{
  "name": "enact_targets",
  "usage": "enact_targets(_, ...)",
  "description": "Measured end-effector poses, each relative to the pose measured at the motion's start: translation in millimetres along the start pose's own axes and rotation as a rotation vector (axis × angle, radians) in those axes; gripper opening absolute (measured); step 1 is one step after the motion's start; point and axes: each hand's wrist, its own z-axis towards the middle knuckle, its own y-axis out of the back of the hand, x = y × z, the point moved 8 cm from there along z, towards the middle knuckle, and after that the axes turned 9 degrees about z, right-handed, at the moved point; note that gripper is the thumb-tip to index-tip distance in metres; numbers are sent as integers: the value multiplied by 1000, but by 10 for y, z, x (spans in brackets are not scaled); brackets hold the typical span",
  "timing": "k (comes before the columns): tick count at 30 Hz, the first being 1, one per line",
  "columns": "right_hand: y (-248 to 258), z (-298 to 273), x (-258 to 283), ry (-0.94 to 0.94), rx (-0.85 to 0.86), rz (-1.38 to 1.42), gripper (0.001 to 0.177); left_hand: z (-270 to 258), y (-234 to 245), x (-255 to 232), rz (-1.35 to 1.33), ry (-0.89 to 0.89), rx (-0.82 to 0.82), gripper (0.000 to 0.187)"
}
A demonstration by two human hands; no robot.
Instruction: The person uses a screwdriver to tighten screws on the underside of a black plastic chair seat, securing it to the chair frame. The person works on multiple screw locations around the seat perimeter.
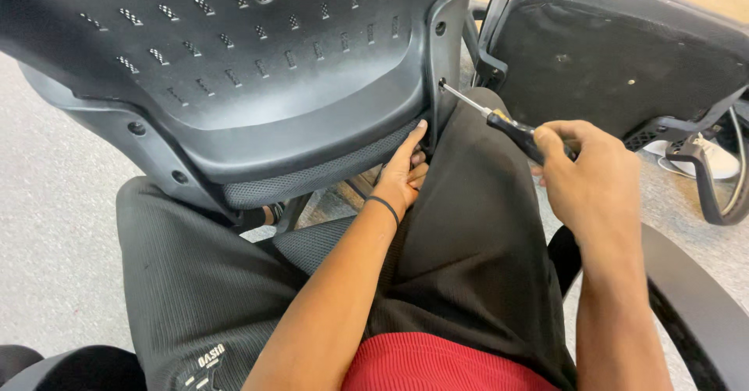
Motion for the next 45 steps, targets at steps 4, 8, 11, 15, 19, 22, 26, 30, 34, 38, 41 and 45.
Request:
enact_targets(4,-156,-108,-186,-290,-48,102,37,26,54,11,5,-28,-66,52)
enact_targets(8,-287,-178,-78,-173,-40,138,39,50,23,18,62,-30,-51,50)
enact_targets(11,-340,-175,-125,-207,-17,139,41,90,29,96,52,64,-39,63)
enact_targets(15,-332,-147,-206,-247,13,151,40,212,46,158,93,119,47,65)
enact_targets(19,-368,-134,-210,-247,58,145,39,457,287,230,58,157,-53,41)
enact_targets(22,-453,-129,-104,-159,159,87,40,653,389,333,62,153,-94,31)
enact_targets(26,-392,-125,-140,-338,94,144,40,776,527,431,78,188,-193,31)
enact_targets(30,-329,-149,-227,-475,122,187,45,809,544,475,141,173,-152,30)
enact_targets(34,-299,-113,-65,-170,73,64,52,800,451,496,141,209,-16,29)
enact_targets(38,-284,-69,9,94,174,-44,56,781,419,493,188,203,-1,31)
enact_targets(41,-279,-62,55,123,287,-37,54,731,458,490,200,231,-96,32)
enact_targets(45,-189,-122,39,-126,220,8,44,682,405,473,211,199,-105,33)
